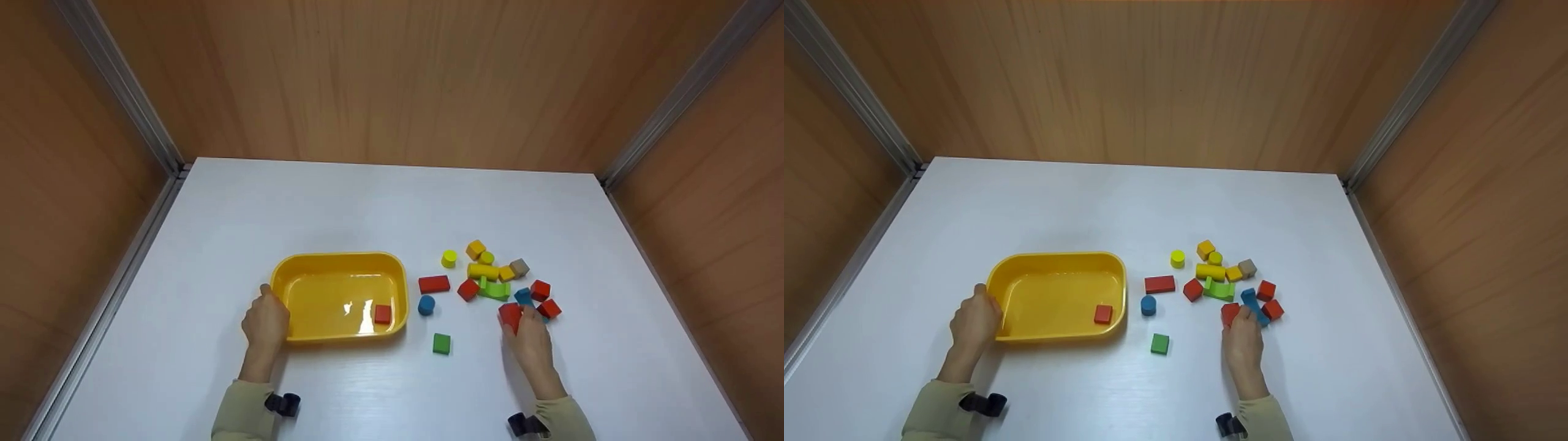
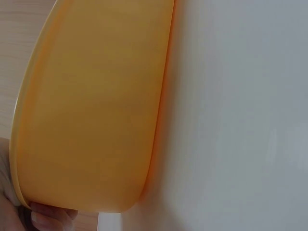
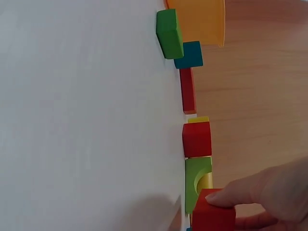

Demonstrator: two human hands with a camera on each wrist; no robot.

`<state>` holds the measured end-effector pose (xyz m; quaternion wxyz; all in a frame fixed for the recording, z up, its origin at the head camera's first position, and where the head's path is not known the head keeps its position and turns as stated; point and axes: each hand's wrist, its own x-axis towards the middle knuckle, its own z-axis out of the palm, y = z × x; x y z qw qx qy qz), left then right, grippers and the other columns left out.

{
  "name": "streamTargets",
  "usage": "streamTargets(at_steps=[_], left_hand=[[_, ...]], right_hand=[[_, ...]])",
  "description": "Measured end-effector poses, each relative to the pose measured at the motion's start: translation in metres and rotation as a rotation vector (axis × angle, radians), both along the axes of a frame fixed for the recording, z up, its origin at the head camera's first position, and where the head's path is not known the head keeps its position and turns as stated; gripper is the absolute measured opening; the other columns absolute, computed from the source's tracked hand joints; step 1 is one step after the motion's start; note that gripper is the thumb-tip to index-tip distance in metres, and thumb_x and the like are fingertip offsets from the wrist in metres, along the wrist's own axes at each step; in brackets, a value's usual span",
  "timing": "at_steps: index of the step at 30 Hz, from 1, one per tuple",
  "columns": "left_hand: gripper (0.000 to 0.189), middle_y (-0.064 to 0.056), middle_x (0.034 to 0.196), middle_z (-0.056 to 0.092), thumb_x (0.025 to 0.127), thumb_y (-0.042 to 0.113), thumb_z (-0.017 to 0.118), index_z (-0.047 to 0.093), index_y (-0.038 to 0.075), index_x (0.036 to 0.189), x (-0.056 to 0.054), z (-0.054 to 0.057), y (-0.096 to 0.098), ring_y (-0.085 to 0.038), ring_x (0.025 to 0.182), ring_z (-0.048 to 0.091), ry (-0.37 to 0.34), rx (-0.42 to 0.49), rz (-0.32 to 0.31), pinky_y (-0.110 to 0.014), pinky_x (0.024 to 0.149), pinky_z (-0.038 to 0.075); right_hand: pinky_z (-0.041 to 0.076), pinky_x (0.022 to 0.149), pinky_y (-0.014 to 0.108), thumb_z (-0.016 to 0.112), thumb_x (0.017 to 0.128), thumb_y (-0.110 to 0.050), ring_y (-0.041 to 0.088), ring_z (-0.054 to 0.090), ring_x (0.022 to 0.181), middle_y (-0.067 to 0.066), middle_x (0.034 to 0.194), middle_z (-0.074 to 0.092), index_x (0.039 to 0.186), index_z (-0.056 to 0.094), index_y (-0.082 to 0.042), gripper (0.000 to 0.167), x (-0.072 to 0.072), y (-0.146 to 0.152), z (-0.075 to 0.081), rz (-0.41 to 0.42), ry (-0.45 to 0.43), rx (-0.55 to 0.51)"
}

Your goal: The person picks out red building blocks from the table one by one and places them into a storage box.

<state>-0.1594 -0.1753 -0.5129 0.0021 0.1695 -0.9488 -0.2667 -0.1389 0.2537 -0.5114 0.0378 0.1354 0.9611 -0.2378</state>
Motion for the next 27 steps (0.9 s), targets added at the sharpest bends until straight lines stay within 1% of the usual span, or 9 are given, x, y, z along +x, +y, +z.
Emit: streamTargets(at_steps=[3,6,10,13,18,23,27], left_hand=[[0.025,-0.019,0.072,0.055,0.087,0.002,0.041,0.04,-0.011,0.108,0.0,0.0,0.0,-0.026,0.055,0.052,0.0,0.005,0.005,-0.038,0.048,0.042],[0.026,-0.018,0.072,0.055,0.087,0.002,0.042,0.04,-0.011,0.11,0.0,0.0,0.0,-0.025,0.055,0.052,0.007,0.003,0.008,-0.038,0.049,0.043],[0.024,-0.016,0.066,0.053,0.086,0.0,0.043,0.041,-0.012,0.107,0.002,-0.001,0.0,-0.023,0.049,0.05,0.036,0.0,-0.005,-0.034,0.043,0.04],[0.022,-0.015,0.063,0.052,0.086,0.0,0.043,0.041,-0.011,0.105,0.002,-0.001,0.0,-0.023,0.048,0.049,0.051,-0.005,-0.011,-0.033,0.041,0.039],[0.021,-0.017,0.066,0.053,0.086,0.001,0.043,0.041,-0.01,0.104,0.001,-0.002,0.0,-0.024,0.051,0.05,0.053,-0.009,-0.002,-0.036,0.044,0.04],[0.022,-0.017,0.068,0.053,0.087,0.001,0.043,0.041,-0.01,0.105,0.001,-0.002,-0.001,-0.024,0.052,0.051,0.032,-0.006,-0.003,-0.036,0.045,0.041],[0.024,-0.017,0.068,0.053,0.087,0.002,0.043,0.04,-0.011,0.107,0.001,-0.002,-0.001,-0.024,0.052,0.051,0.018,-0.005,-0.001,-0.036,0.046,0.041]], right_hand=[[0.038,0.086,0.049,0.065,0.079,-0.01,0.041,0.044,0.106,0.03,0.116,0.043,0.122,0.033,0.01,0.057,0.0,-0.004,0.004,0.03,0.043,0.003],[0.039,0.084,0.048,0.066,0.078,-0.01,0.039,0.048,0.102,0.029,0.112,0.047,0.118,0.037,0.01,0.053,-0.001,-0.009,0.008,0.067,0.104,0.008],[0.041,0.082,0.047,0.068,0.075,-0.008,0.036,0.05,0.096,0.027,0.107,0.05,0.114,0.041,0.01,0.051,-0.002,-0.017,0.013,0.109,0.173,0.016],[0.042,0.082,0.045,0.069,0.075,-0.008,0.034,0.05,0.097,0.025,0.109,0.05,0.115,0.041,0.008,0.051,-0.004,-0.024,0.018,0.127,0.178,0.008],[0.041,0.084,0.043,0.068,0.077,-0.008,0.033,0.049,0.101,0.023,0.114,0.049,0.119,0.041,0.007,0.052,-0.011,-0.037,0.026,0.153,0.165,0.0],[0.041,0.085,0.042,0.068,0.076,-0.008,0.032,0.049,0.102,0.02,0.115,0.05,0.12,0.041,0.003,0.053,-0.017,-0.052,0.032,0.19,0.192,-0.001],[0.04,0.086,0.042,0.068,0.076,-0.008,0.03,0.047,0.104,0.018,0.117,0.049,0.123,0.041,0.0,0.054,-0.021,-0.064,0.036,0.207,0.188,-0.018]])
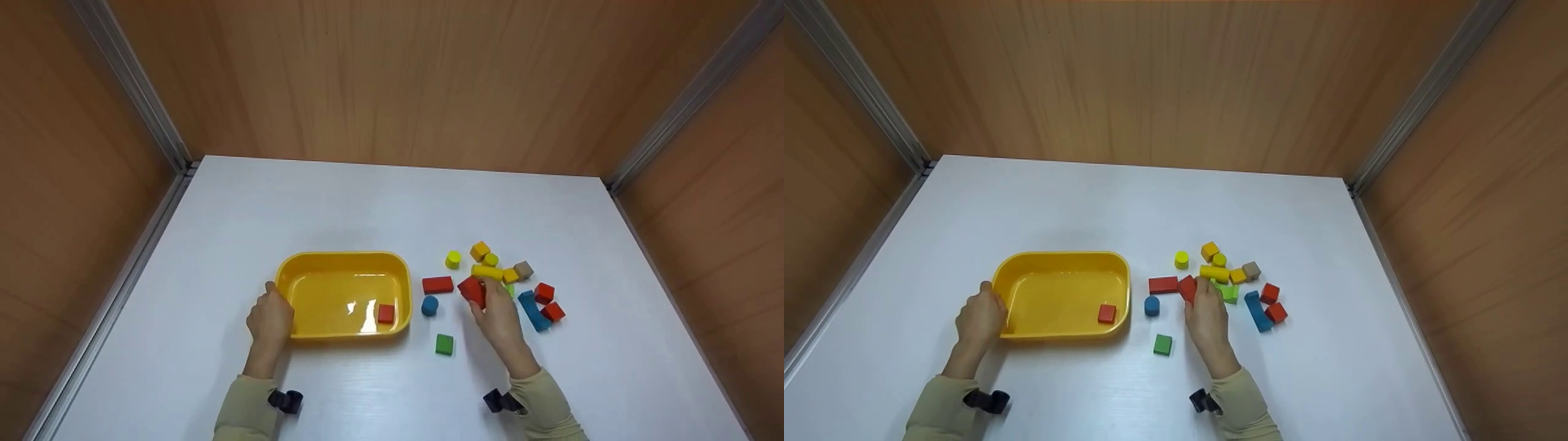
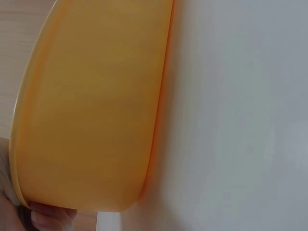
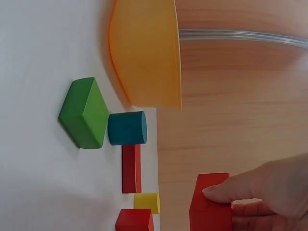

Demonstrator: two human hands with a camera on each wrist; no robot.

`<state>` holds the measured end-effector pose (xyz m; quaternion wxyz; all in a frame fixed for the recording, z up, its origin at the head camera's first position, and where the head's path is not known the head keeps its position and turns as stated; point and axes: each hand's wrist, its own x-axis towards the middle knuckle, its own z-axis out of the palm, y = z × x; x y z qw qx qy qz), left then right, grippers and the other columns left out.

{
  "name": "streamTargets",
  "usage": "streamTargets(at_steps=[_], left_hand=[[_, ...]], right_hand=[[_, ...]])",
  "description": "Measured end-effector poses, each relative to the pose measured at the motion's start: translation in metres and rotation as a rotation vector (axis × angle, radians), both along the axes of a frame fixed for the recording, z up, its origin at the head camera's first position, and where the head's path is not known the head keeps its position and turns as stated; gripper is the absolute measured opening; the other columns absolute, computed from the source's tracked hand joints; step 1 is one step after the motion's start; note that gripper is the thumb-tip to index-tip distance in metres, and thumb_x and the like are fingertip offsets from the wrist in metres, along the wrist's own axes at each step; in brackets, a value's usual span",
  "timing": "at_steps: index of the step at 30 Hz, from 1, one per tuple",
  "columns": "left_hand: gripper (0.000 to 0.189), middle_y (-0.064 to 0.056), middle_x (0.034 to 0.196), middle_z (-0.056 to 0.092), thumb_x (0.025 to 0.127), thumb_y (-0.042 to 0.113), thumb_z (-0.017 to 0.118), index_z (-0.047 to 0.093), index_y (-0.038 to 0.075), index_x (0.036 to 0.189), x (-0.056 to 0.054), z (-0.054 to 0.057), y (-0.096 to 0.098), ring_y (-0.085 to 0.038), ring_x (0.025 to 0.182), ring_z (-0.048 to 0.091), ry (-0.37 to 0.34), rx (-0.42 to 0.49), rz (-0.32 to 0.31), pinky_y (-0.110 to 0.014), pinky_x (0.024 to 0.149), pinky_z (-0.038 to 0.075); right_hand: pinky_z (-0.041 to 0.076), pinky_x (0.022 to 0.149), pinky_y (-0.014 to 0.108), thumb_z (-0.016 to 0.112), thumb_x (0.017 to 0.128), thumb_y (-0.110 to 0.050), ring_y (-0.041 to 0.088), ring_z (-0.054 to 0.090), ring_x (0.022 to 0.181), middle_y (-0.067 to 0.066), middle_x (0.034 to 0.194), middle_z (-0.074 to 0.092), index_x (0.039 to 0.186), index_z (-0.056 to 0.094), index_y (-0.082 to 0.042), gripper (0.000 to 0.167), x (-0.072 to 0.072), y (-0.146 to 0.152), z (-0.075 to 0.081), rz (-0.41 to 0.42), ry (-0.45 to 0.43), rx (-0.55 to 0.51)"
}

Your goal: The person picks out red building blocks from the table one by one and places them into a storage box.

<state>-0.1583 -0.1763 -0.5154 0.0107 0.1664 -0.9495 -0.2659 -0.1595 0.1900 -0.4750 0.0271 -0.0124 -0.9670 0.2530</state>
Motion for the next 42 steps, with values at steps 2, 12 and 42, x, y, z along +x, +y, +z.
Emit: streamTargets(at_steps=[2,12,42], left_hand=[[0.024,-0.017,0.067,0.053,0.087,0.002,0.043,0.04,-0.011,0.107,0.0,0.0,0.0,-0.024,0.052,0.05,0.0,0.001,-0.002,-0.036,0.046,0.041],[0.022,-0.017,0.067,0.054,0.086,0.001,0.043,0.042,-0.012,0.104,-0.001,-0.001,0.001,-0.024,0.051,0.052,0.037,-0.003,-0.012,-0.037,0.045,0.042],[0.021,-0.019,0.067,0.056,0.085,0.0,0.045,0.042,-0.011,0.102,0.0,-0.001,0.001,-0.028,0.054,0.055,0.056,-0.031,-0.017,-0.041,0.045,0.043]], right_hand=[[0.041,0.086,0.041,0.068,0.077,-0.008,0.029,0.047,0.104,0.017,0.117,0.049,0.123,0.041,0.0,0.054,-0.002,-0.006,0.002,0.014,0.005,-0.014],[0.043,0.083,0.037,0.068,0.076,-0.006,0.026,0.05,0.096,0.015,0.112,0.052,0.121,0.045,-0.003,0.051,-0.016,-0.038,0.01,0.098,0.069,-0.044],[0.045,0.079,0.032,0.069,0.076,-0.013,0.022,0.052,0.087,0.01,0.101,0.056,0.115,0.048,-0.004,0.044,-0.037,-0.122,0.007,0.387,0.126,0.039]])
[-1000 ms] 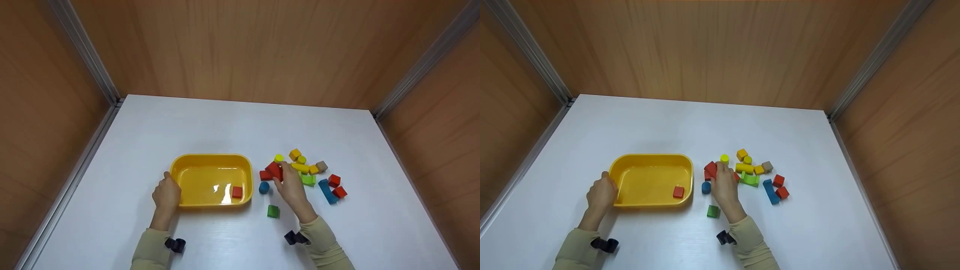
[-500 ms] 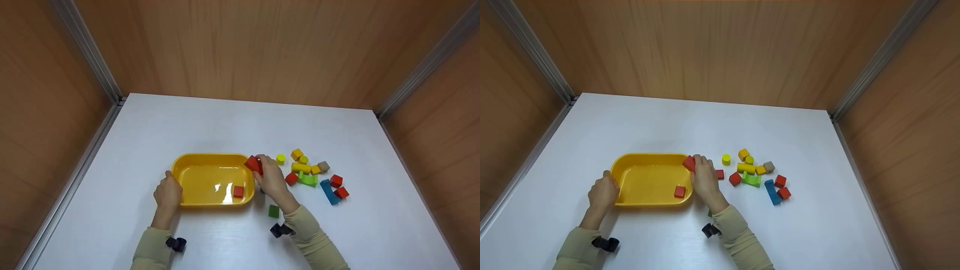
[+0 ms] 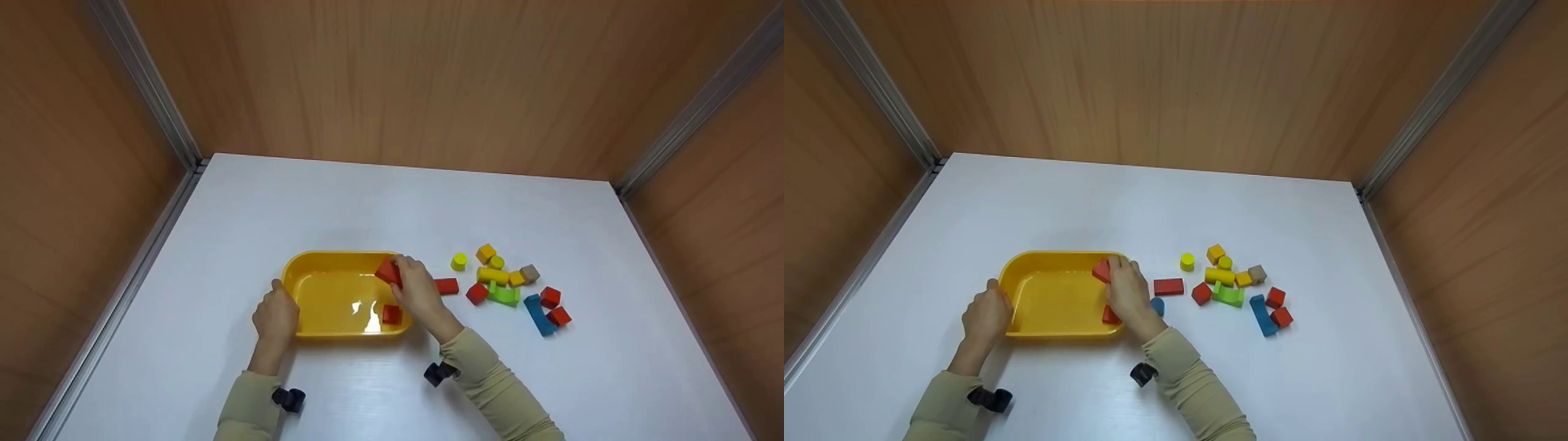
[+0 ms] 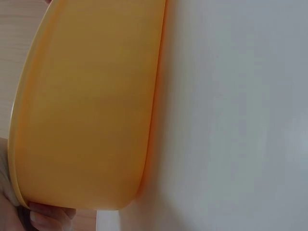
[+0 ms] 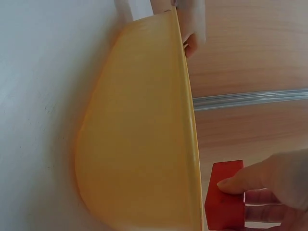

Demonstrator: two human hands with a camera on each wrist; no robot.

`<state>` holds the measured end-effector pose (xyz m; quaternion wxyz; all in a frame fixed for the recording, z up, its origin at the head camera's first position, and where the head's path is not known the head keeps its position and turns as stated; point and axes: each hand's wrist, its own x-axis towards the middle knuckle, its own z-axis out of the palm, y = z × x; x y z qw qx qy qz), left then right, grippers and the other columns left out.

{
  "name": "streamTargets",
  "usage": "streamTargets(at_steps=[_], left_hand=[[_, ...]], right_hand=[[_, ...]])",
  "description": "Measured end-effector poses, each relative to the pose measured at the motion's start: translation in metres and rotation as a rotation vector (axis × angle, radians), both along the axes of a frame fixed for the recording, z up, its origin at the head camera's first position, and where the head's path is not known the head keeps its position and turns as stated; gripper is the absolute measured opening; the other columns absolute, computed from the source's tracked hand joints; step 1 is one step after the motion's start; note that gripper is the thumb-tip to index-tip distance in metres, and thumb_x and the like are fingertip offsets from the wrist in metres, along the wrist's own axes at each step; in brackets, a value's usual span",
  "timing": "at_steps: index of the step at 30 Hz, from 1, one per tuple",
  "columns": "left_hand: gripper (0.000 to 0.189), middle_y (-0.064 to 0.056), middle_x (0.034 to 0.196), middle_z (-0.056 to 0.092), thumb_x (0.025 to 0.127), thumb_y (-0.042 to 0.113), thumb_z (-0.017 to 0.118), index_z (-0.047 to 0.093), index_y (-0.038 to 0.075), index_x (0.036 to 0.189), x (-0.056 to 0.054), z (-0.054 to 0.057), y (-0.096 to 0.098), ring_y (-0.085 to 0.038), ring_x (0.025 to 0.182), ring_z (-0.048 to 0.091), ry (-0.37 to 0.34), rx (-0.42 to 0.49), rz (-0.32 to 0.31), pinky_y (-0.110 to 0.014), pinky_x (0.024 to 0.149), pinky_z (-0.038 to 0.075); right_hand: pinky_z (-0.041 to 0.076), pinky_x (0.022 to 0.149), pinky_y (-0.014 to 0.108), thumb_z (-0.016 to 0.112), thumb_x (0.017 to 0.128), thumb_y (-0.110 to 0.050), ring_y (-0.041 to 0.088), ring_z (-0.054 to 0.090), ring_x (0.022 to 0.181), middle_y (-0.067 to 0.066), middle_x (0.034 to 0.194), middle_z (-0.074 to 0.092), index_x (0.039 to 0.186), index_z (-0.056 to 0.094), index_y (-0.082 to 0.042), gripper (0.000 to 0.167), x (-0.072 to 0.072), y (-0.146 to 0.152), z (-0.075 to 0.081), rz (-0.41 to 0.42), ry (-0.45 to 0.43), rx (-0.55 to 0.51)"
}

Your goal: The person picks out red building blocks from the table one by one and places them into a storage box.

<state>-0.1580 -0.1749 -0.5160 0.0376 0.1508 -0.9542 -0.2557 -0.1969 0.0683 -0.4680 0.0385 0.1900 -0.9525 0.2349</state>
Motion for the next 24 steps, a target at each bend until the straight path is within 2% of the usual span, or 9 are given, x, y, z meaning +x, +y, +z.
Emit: streamTargets(at_steps=[7,11,17,24], left_hand=[[0.021,-0.02,0.069,0.056,0.085,0.0,0.045,0.042,-0.011,0.102,0.0,-0.002,0.0,-0.027,0.054,0.055,-0.011,0.006,0.001,-0.041,0.046,0.043],[0.023,-0.02,0.071,0.056,0.085,0.001,0.045,0.041,-0.011,0.105,-0.001,-0.002,0.0,-0.029,0.057,0.056,-0.035,0.014,0.006,-0.042,0.048,0.043],[0.025,-0.021,0.074,0.057,0.086,0.002,0.045,0.041,-0.01,0.107,-0.001,-0.001,0.0,-0.032,0.061,0.057,-0.034,0.011,0.015,-0.044,0.051,0.044],[0.025,-0.02,0.073,0.057,0.086,0.001,0.045,0.041,-0.01,0.107,-0.002,-0.001,0.0,-0.029,0.059,0.056,-0.033,0.007,0.013,-0.043,0.05,0.044]], right_hand=[[0.046,0.072,0.033,0.067,0.075,-0.008,0.024,0.053,0.082,0.012,0.097,0.056,0.106,0.051,-0.002,0.036,-0.004,-0.013,-0.009,0.046,0.051,0.037],[0.047,0.074,0.033,0.068,0.075,-0.01,0.023,0.054,0.085,0.012,0.098,0.055,0.106,0.05,-0.003,0.036,-0.008,-0.02,-0.015,0.039,0.033,0.082],[0.045,0.079,0.034,0.067,0.077,-0.01,0.024,0.052,0.089,0.012,0.101,0.054,0.108,0.049,-0.004,0.036,-0.013,-0.027,-0.021,0.025,-0.022,0.147],[0.046,0.077,0.032,0.061,0.079,-0.006,0.024,0.053,0.085,0.013,0.097,0.054,0.105,0.049,-0.002,0.03,-0.018,-0.03,-0.03,0.037,-0.004,0.202]])
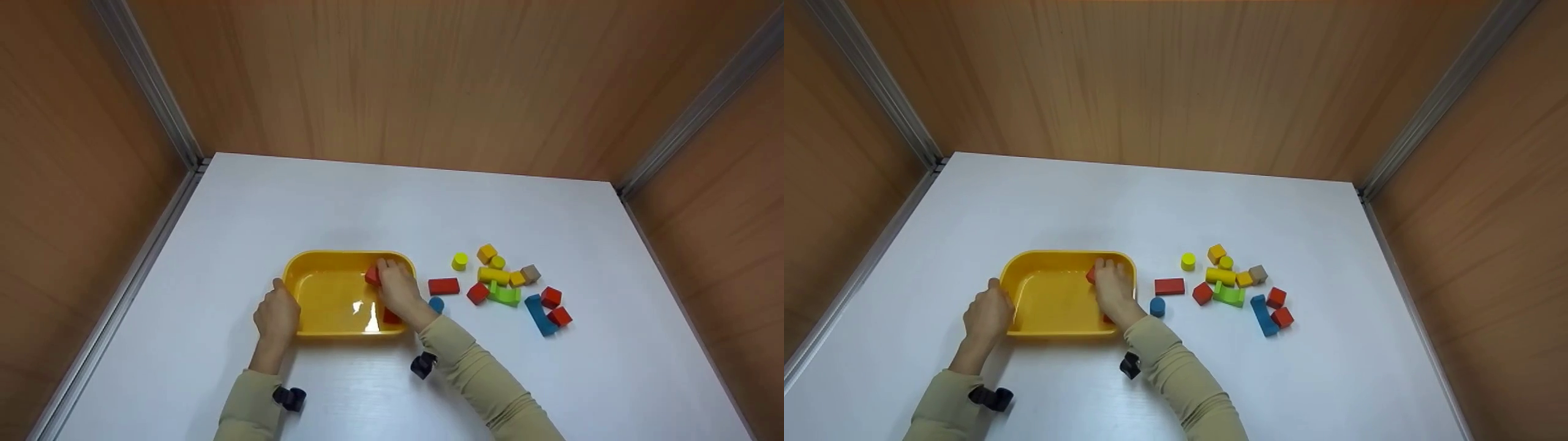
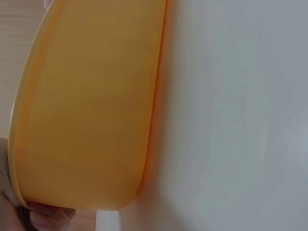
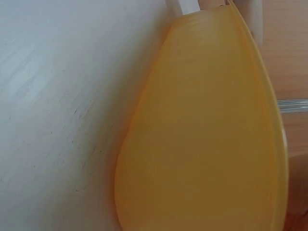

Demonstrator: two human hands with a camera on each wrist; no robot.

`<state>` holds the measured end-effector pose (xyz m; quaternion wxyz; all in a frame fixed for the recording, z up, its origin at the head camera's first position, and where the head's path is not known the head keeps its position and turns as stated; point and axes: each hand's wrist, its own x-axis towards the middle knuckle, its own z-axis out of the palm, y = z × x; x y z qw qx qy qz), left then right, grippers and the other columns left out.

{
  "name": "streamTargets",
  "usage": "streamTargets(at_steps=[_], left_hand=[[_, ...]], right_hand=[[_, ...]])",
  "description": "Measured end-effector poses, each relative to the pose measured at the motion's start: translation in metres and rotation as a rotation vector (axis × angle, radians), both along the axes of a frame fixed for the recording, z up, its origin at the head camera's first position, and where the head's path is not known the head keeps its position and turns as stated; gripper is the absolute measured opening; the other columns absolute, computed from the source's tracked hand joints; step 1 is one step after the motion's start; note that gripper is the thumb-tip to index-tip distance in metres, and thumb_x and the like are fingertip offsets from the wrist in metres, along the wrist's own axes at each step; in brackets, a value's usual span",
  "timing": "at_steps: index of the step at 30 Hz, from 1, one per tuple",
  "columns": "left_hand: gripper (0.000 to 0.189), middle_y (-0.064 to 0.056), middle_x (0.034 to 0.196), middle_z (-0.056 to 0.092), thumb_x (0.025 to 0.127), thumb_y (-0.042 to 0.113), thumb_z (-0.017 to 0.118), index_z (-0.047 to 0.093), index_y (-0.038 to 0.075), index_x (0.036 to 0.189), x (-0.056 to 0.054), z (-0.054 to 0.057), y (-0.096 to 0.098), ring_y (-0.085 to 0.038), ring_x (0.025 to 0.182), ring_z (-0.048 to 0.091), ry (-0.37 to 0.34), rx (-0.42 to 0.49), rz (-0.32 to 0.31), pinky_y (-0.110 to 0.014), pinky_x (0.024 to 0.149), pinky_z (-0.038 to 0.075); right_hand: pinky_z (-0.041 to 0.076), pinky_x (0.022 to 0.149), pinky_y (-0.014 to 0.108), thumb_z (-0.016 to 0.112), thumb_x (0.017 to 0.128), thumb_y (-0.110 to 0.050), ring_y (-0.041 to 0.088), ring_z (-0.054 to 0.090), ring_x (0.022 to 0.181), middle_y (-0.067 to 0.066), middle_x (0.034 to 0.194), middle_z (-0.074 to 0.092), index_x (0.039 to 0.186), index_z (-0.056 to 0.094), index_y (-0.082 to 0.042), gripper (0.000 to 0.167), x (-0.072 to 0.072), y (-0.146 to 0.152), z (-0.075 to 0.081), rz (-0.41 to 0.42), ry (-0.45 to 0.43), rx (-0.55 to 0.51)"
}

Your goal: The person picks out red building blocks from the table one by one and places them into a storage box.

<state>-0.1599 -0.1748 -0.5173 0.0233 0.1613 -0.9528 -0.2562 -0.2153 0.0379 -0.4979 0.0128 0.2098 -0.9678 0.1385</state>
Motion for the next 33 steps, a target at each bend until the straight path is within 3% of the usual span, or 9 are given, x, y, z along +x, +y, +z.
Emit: streamTargets(at_steps=[3,10,22,28,33], left_hand=[[0.024,-0.02,0.072,0.057,0.086,0.001,0.045,0.041,-0.01,0.107,0.0,0.0,0.0,-0.029,0.059,0.056,-0.002,0.0,-0.002,-0.043,0.05,0.043],[0.014,-0.019,0.066,0.055,0.086,0.001,0.043,0.044,-0.008,0.097,0.002,0.0,0.002,-0.029,0.054,0.056,0.05,-0.006,-0.007,-0.039,0.044,0.042],[0.022,-0.021,0.073,0.056,0.086,0.002,0.044,0.041,-0.01,0.105,0.001,0.001,0.001,-0.031,0.059,0.057,-0.001,0.003,-0.001,-0.042,0.049,0.044],[0.025,-0.022,0.074,0.056,0.086,0.002,0.044,0.04,-0.011,0.107,0.001,0.001,0.001,-0.031,0.059,0.057,-0.015,0.005,0.001,-0.043,0.05,0.043],[0.022,-0.021,0.071,0.056,0.086,0.001,0.044,0.041,-0.01,0.105,0.001,0.001,0.001,-0.029,0.057,0.056,0.019,0.001,0.007,-0.042,0.049,0.043]], right_hand=[[0.045,0.078,0.031,0.059,0.081,-0.006,0.024,0.052,0.084,0.012,0.096,0.054,0.105,0.049,-0.002,0.027,-0.001,-0.001,-0.003,-0.002,-0.014,0.016],[0.045,0.074,0.033,0.064,0.072,-0.003,0.027,0.054,0.079,0.012,0.087,0.055,0.096,0.05,-0.003,0.028,-0.003,-0.002,-0.008,0.014,0.061,0.069],[0.045,0.078,0.032,0.049,0.088,-0.002,0.023,0.05,0.083,0.01,0.095,0.053,0.108,0.049,-0.004,0.02,-0.004,-0.005,-0.009,-0.034,-0.122,0.067],[0.046,0.076,0.032,0.047,0.089,-0.001,0.023,0.054,0.08,0.011,0.092,0.053,0.106,0.048,-0.002,0.018,-0.005,-0.004,-0.012,-0.022,-0.102,0.06],[0.047,0.073,0.031,0.047,0.089,-0.003,0.022,0.053,0.077,0.011,0.089,0.052,0.105,0.047,-0.003,0.015,-0.005,-0.004,-0.013,-0.024,-0.09,0.055]])
